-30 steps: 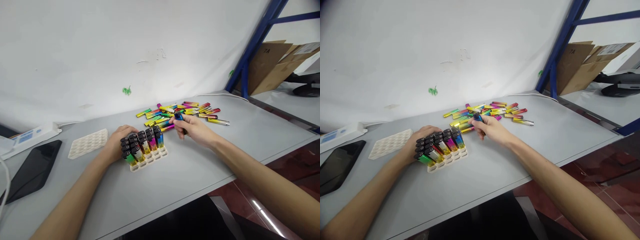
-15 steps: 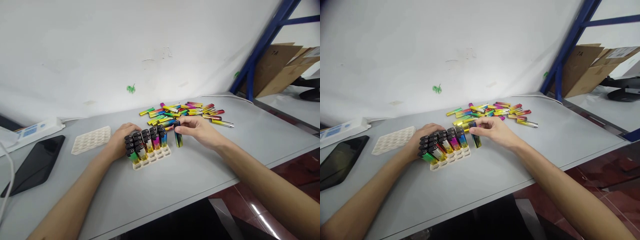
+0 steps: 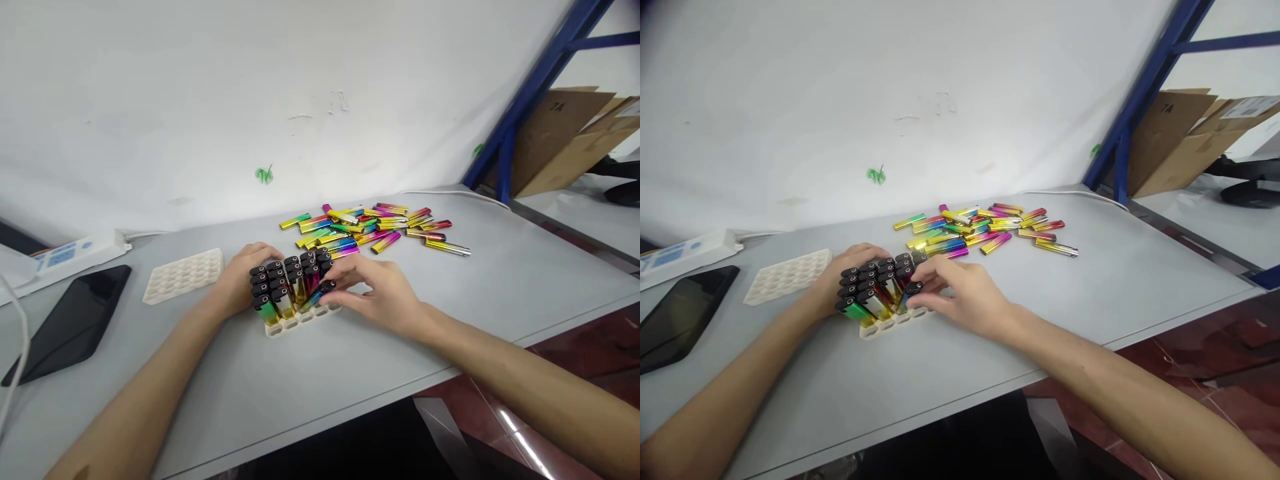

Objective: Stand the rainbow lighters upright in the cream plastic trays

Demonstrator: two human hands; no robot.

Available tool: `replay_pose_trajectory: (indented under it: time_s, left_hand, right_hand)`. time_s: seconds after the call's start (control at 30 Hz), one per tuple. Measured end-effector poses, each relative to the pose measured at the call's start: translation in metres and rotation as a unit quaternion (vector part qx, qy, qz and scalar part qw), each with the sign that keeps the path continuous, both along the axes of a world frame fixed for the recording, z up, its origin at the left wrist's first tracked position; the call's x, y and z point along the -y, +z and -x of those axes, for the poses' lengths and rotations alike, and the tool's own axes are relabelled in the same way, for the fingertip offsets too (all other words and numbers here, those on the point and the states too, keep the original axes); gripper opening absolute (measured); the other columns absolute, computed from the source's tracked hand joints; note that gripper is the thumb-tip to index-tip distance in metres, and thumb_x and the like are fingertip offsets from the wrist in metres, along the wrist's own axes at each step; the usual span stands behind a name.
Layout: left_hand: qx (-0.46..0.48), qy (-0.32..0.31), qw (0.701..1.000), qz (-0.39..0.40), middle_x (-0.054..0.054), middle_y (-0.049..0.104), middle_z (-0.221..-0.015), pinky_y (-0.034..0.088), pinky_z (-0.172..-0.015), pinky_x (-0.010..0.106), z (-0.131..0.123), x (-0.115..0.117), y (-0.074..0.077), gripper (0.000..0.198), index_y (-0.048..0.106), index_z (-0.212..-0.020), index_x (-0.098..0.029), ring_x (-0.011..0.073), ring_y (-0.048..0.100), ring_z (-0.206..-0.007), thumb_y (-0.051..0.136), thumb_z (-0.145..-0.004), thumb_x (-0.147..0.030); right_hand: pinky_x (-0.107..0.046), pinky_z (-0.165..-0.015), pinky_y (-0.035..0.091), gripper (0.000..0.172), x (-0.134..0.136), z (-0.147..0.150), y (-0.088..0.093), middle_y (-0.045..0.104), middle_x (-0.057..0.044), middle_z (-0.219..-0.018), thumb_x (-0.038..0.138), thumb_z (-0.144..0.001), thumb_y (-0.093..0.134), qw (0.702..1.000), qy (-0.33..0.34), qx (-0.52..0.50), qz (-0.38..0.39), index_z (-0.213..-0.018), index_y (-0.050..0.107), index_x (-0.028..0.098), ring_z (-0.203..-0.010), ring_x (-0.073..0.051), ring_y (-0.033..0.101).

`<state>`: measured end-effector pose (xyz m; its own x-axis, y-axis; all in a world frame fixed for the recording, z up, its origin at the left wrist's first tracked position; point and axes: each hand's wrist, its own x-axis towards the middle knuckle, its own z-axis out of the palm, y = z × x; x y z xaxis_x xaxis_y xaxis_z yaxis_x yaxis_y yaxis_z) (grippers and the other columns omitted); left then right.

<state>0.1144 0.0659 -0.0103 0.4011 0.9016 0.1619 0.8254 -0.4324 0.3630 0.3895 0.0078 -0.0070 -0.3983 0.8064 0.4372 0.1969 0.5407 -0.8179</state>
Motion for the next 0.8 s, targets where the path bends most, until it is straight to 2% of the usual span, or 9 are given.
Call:
replay_pose_trajectory:
  time_s: [0.2,0.33,0.43,0.53,0.63,0.7,0.73,0.8]
  left_hand:
    - [0.000,0.008,1.000,0.001,0.007,0.070,-0.118,0.050,-0.101,0.041,0.000,-0.001,-0.001,0.034,0.068,-0.107,-0.023,0.0277,0.061,-0.115,0.052,-0.076,-0.025]
    - [-0.005,-0.004,1.000,-0.001,0.007,0.069,-0.119,0.049,-0.102,0.040,0.001,-0.003,-0.002,0.033,0.068,-0.107,-0.023,0.0273,0.061,-0.117,0.052,-0.078,-0.027]
    - [0.000,-0.008,1.000,-0.004,0.007,0.069,-0.119,0.049,-0.102,0.040,0.002,-0.003,-0.002,0.033,0.068,-0.108,-0.024,0.0275,0.061,-0.115,0.054,-0.078,-0.028]
    - [0.006,-0.009,1.000,-0.006,0.007,0.069,-0.118,0.050,-0.101,0.040,0.001,-0.002,-0.002,0.033,0.068,-0.107,-0.024,0.0274,0.061,-0.113,0.055,-0.078,-0.029]
    - [0.008,-0.009,1.000,-0.002,0.008,0.069,-0.119,0.050,-0.100,0.040,0.001,-0.001,-0.002,0.033,0.068,-0.107,-0.023,0.0277,0.061,-0.114,0.054,-0.078,-0.028]
    - [0.008,-0.009,1.000,0.000,0.008,0.069,-0.119,0.050,-0.100,0.039,0.001,-0.001,-0.002,0.033,0.068,-0.107,-0.023,0.0276,0.061,-0.115,0.052,-0.078,-0.026]
    - [0.007,-0.008,1.000,-0.001,0.008,0.069,-0.119,0.050,-0.100,0.039,0.001,-0.001,-0.002,0.034,0.068,-0.107,-0.023,0.0275,0.061,-0.116,0.051,-0.078,-0.024]
    - [0.004,-0.010,1.000,-0.004,0.008,0.069,-0.119,0.050,-0.101,0.040,0.001,-0.001,-0.002,0.035,0.068,-0.108,-0.022,0.0277,0.060,-0.117,0.051,-0.078,-0.023]
  right_hand:
    - [-0.028,-0.066,0.054,0.020,0.002,0.008,-0.007,0.074,-0.002,-0.092,0.044,-0.092,0.073,0.990,-0.010,0.102,-0.095,-0.096,0.064,0.026,-0.076,-0.017,0.071]
    - [-0.028,-0.061,0.046,0.023,0.003,0.017,-0.005,0.073,-0.006,-0.096,0.043,-0.101,0.059,0.954,-0.053,0.180,-0.235,-0.105,0.072,0.025,-0.073,-0.016,0.065]
    - [-0.028,-0.053,0.039,0.031,0.006,0.022,-0.005,0.070,-0.006,-0.092,0.041,-0.103,0.051,0.927,-0.080,0.220,-0.293,-0.116,0.075,0.026,-0.063,-0.014,0.057]
    - [-0.029,-0.054,0.039,0.033,0.007,0.020,-0.006,0.070,-0.005,-0.086,0.039,-0.104,0.047,0.929,-0.081,0.222,-0.283,-0.118,0.074,0.024,-0.060,-0.014,0.056]
    - [-0.028,-0.058,0.042,0.032,0.000,0.009,-0.002,0.070,-0.004,-0.084,0.039,-0.104,0.047,0.945,-0.101,0.209,-0.231,-0.113,0.073,0.022,-0.061,-0.013,0.057]
    - [-0.029,-0.062,0.043,0.030,-0.010,-0.004,0.003,0.071,-0.005,-0.084,0.039,-0.104,0.047,0.941,-0.172,0.214,-0.197,-0.107,0.072,0.021,-0.063,-0.015,0.058]
    - [-0.031,-0.065,0.043,0.030,-0.016,-0.012,0.006,0.071,-0.007,-0.086,0.038,-0.103,0.047,0.929,-0.228,0.229,-0.181,-0.103,0.071,0.021,-0.067,-0.017,0.061]
    - [-0.035,-0.068,0.044,0.033,-0.030,-0.028,0.009,0.073,-0.013,-0.101,0.045,-0.102,0.050,0.882,-0.360,0.281,-0.117,-0.105,0.069,0.019,-0.079,-0.024,0.066]
